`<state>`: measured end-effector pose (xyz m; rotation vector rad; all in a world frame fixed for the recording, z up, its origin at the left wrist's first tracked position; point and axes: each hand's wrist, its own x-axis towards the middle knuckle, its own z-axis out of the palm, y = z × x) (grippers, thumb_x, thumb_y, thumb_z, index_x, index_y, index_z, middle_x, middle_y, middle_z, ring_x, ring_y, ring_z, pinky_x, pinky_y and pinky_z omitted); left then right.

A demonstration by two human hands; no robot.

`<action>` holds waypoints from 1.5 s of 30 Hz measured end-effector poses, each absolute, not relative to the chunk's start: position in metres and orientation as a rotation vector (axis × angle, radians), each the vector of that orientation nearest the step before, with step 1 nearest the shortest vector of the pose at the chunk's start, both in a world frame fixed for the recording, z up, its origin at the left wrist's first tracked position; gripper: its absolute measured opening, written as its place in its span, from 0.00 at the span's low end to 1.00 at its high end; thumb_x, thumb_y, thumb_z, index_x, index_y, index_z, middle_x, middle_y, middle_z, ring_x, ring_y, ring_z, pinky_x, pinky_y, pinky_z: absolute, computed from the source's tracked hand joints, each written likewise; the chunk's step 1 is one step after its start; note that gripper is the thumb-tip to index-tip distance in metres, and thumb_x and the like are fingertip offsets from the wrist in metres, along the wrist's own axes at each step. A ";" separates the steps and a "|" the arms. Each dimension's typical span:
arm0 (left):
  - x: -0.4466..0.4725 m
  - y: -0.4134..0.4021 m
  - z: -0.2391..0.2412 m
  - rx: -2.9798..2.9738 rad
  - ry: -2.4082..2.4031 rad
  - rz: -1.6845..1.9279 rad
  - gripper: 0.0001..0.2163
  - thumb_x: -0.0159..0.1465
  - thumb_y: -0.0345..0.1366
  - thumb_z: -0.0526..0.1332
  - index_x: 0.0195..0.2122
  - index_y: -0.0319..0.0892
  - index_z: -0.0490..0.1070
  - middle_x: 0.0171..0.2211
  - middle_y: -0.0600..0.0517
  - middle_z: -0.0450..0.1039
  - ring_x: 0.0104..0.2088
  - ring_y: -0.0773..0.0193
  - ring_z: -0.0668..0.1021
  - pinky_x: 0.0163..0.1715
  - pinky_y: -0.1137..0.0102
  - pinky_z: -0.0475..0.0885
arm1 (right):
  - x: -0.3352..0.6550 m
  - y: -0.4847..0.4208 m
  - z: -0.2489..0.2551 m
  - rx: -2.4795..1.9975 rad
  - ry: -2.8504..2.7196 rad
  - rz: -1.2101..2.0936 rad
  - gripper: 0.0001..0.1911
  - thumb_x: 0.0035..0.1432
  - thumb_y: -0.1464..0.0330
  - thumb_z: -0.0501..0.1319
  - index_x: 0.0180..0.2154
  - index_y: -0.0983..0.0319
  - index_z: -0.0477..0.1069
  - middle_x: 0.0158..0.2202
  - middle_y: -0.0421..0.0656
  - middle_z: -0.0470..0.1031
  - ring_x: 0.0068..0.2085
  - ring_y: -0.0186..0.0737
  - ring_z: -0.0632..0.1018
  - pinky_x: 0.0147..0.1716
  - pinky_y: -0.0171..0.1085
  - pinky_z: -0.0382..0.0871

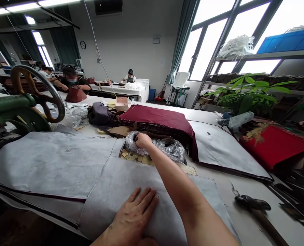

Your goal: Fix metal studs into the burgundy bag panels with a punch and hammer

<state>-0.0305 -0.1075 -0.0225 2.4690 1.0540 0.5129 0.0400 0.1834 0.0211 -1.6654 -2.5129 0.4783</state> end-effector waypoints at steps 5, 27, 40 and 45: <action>-0.029 -0.111 -0.030 2.483 1.165 0.654 0.49 0.58 0.71 0.57 0.71 0.41 0.54 0.72 0.38 0.52 0.72 0.44 0.57 0.72 0.47 0.53 | 0.048 0.182 0.019 -1.626 -2.301 0.628 0.13 0.68 0.60 0.64 0.47 0.63 0.75 0.48 0.45 0.76 0.47 0.43 0.78 0.48 0.46 0.75; -0.028 -0.115 -0.020 2.520 1.282 0.800 0.31 0.65 0.58 0.63 0.60 0.39 0.70 0.58 0.42 0.71 0.60 0.48 0.71 0.67 0.51 0.64 | 0.183 -0.060 0.016 -1.289 -2.503 0.254 0.09 0.67 0.67 0.62 0.42 0.58 0.81 0.39 0.44 0.80 0.39 0.44 0.78 0.38 0.40 0.70; -0.029 -0.116 -0.026 2.574 1.290 0.818 0.30 0.66 0.55 0.63 0.61 0.38 0.70 0.60 0.41 0.70 0.62 0.49 0.71 0.68 0.49 0.63 | 0.192 -0.063 -0.015 -1.031 -2.282 0.454 0.11 0.69 0.69 0.61 0.47 0.54 0.82 0.45 0.43 0.81 0.44 0.45 0.76 0.45 0.45 0.74; -0.029 -0.117 -0.026 2.586 1.297 0.818 0.30 0.66 0.56 0.62 0.60 0.38 0.71 0.60 0.40 0.70 0.62 0.47 0.71 0.68 0.48 0.63 | 0.192 -0.065 -0.013 -1.058 -2.248 0.489 0.11 0.68 0.69 0.62 0.46 0.54 0.82 0.45 0.42 0.81 0.45 0.45 0.77 0.47 0.44 0.74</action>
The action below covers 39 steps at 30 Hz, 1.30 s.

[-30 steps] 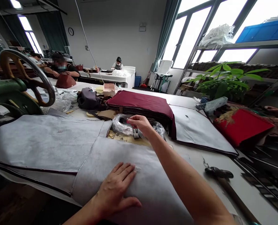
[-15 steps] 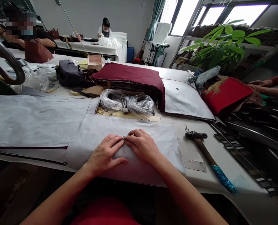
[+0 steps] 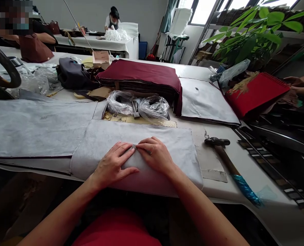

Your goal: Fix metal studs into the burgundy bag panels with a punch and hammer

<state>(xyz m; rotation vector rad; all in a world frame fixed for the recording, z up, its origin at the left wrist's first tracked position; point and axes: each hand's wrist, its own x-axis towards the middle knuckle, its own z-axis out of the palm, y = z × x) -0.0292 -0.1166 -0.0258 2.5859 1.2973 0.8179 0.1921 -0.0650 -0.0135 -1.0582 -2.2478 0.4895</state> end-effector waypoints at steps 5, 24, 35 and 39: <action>-0.029 -0.117 -0.026 2.613 1.303 0.794 0.30 0.67 0.56 0.62 0.61 0.36 0.70 0.61 0.39 0.70 0.62 0.47 0.70 0.68 0.48 0.63 | 0.193 -0.064 -0.013 -1.078 -2.238 0.503 0.09 0.67 0.69 0.63 0.44 0.55 0.83 0.44 0.41 0.82 0.45 0.44 0.78 0.48 0.44 0.74; -0.024 -0.116 -0.025 2.639 1.350 0.752 0.28 0.67 0.55 0.61 0.60 0.40 0.70 0.64 0.45 0.70 0.62 0.47 0.71 0.66 0.47 0.65 | 0.206 0.042 0.050 -1.345 -2.294 0.106 0.16 0.72 0.65 0.55 0.53 0.56 0.79 0.56 0.44 0.77 0.57 0.46 0.76 0.58 0.43 0.69; -0.023 -0.117 -0.030 2.571 1.361 0.794 0.28 0.66 0.58 0.61 0.59 0.44 0.70 0.63 0.48 0.70 0.63 0.50 0.71 0.67 0.47 0.65 | 0.192 0.143 0.036 -1.944 -2.319 -0.028 0.15 0.62 0.65 0.63 0.48 0.57 0.83 0.48 0.50 0.81 0.50 0.54 0.80 0.46 0.43 0.73; -0.023 -0.117 -0.030 2.555 1.367 0.792 0.27 0.67 0.57 0.61 0.59 0.44 0.69 0.63 0.49 0.70 0.63 0.50 0.71 0.68 0.48 0.64 | 0.196 0.144 0.033 -1.937 -2.297 -0.024 0.15 0.61 0.64 0.63 0.48 0.53 0.82 0.50 0.45 0.81 0.51 0.50 0.79 0.47 0.39 0.71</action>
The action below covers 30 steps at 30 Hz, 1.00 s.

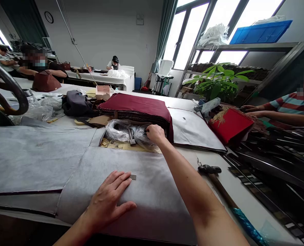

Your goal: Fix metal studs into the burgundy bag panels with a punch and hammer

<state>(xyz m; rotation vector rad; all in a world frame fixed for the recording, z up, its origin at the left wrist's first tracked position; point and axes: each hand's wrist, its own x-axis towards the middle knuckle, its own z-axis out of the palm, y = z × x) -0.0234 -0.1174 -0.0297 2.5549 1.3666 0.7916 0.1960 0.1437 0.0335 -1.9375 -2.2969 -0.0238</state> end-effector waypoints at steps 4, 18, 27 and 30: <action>-0.023 -0.118 -0.030 2.551 1.362 0.794 0.27 0.67 0.57 0.61 0.59 0.44 0.69 0.64 0.49 0.70 0.63 0.50 0.70 0.68 0.48 0.64 | 0.199 0.147 0.029 -1.909 -2.275 0.001 0.16 0.62 0.63 0.63 0.50 0.51 0.81 0.51 0.42 0.81 0.51 0.48 0.79 0.46 0.38 0.72; -0.023 -0.117 -0.031 2.557 1.362 0.829 0.27 0.66 0.57 0.62 0.58 0.44 0.70 0.63 0.47 0.70 0.63 0.49 0.71 0.67 0.47 0.65 | 0.212 0.141 0.010 -1.601 -1.903 0.156 0.16 0.64 0.69 0.57 0.49 0.58 0.80 0.51 0.46 0.79 0.50 0.46 0.78 0.53 0.42 0.69; -0.024 -0.117 -0.030 2.567 1.358 0.827 0.27 0.66 0.56 0.62 0.59 0.43 0.70 0.62 0.46 0.71 0.62 0.49 0.71 0.66 0.47 0.66 | 0.217 0.117 0.027 -1.381 -1.621 0.667 0.23 0.62 0.57 0.56 0.49 0.66 0.76 0.24 0.38 0.68 0.24 0.36 0.70 0.24 0.34 0.65; -0.024 -0.117 -0.028 2.569 1.354 0.819 0.28 0.67 0.57 0.61 0.59 0.42 0.70 0.62 0.45 0.70 0.62 0.49 0.70 0.66 0.48 0.65 | 0.207 0.076 0.029 -1.322 -1.618 0.860 0.23 0.60 0.56 0.59 0.47 0.65 0.76 0.23 0.37 0.66 0.22 0.34 0.67 0.22 0.33 0.63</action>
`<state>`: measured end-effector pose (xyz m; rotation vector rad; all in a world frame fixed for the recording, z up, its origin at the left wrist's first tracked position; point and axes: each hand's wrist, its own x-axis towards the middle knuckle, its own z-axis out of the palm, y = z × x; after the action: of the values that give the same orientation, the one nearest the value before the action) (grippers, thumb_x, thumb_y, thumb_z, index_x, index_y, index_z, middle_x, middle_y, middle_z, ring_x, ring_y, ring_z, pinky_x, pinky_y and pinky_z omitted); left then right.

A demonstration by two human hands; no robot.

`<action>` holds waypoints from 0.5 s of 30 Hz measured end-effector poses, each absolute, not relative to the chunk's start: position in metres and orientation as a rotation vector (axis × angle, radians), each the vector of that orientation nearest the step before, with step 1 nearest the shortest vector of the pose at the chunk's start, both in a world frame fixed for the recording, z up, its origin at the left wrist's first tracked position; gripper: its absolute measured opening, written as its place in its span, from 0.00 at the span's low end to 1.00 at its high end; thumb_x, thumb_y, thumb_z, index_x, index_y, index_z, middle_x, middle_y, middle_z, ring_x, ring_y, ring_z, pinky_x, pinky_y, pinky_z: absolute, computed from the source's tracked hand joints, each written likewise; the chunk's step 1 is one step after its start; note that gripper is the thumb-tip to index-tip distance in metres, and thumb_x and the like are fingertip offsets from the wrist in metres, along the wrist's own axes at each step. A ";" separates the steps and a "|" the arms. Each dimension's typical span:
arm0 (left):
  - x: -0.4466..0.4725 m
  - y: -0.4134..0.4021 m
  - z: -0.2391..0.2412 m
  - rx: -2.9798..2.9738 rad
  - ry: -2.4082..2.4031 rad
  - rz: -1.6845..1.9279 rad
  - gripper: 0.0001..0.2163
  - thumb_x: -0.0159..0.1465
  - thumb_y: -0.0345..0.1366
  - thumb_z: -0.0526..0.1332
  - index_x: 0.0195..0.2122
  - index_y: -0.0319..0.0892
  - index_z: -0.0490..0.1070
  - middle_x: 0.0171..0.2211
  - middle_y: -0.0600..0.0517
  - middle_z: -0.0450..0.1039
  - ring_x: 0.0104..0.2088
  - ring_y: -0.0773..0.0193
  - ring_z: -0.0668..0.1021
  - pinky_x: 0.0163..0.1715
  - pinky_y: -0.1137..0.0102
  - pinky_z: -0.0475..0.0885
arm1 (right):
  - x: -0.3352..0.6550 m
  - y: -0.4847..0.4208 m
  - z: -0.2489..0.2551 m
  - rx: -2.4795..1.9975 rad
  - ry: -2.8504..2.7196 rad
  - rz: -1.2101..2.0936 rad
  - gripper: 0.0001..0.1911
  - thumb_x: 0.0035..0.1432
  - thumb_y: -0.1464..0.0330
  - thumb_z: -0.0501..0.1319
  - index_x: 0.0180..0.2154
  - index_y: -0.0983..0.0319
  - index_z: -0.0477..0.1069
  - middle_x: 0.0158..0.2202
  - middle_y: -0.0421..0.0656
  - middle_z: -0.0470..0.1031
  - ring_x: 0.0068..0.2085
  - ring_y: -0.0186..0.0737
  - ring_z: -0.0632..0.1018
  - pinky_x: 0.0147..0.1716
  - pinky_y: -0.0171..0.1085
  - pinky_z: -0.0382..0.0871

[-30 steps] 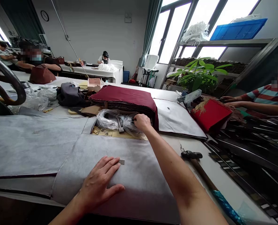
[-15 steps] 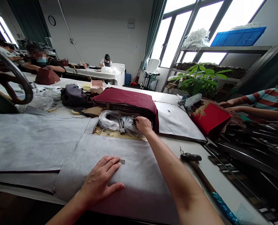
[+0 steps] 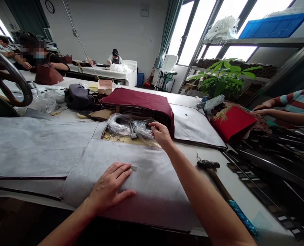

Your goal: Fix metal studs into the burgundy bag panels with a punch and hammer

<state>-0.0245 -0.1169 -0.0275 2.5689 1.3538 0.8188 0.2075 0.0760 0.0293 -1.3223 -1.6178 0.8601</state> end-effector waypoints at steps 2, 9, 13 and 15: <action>-0.025 -0.117 -0.026 2.573 1.343 0.803 0.28 0.67 0.56 0.61 0.60 0.41 0.70 0.63 0.45 0.70 0.63 0.49 0.70 0.67 0.48 0.64 | 0.198 0.037 0.025 -1.298 -1.663 1.015 0.21 0.59 0.56 0.60 0.46 0.64 0.76 0.23 0.37 0.67 0.23 0.34 0.68 0.22 0.33 0.62; -0.026 -0.117 -0.025 2.575 1.338 0.779 0.27 0.67 0.54 0.62 0.59 0.40 0.71 0.63 0.43 0.69 0.63 0.49 0.69 0.69 0.49 0.61 | 0.177 -0.064 -0.001 -1.422 -2.054 0.850 0.13 0.65 0.68 0.56 0.42 0.58 0.79 0.39 0.42 0.81 0.39 0.40 0.78 0.39 0.38 0.69; -0.027 -0.117 -0.027 2.590 1.344 0.782 0.28 0.68 0.55 0.61 0.59 0.38 0.72 0.62 0.41 0.69 0.63 0.49 0.69 0.69 0.50 0.61 | 0.174 -0.068 -0.006 -1.467 -2.125 0.593 0.12 0.65 0.71 0.57 0.43 0.57 0.79 0.42 0.41 0.80 0.42 0.41 0.79 0.43 0.39 0.68; -0.027 -0.118 -0.027 2.601 1.350 0.781 0.29 0.67 0.55 0.61 0.60 0.38 0.71 0.63 0.41 0.68 0.63 0.48 0.69 0.69 0.50 0.62 | 0.173 -0.068 -0.008 -1.480 -2.136 0.535 0.12 0.65 0.71 0.58 0.43 0.56 0.79 0.41 0.40 0.80 0.41 0.40 0.79 0.41 0.38 0.68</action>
<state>-0.0270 -0.1177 -0.0274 2.6006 1.3504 0.7806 0.1728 -0.0677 -0.0079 -1.4804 -2.1360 0.5350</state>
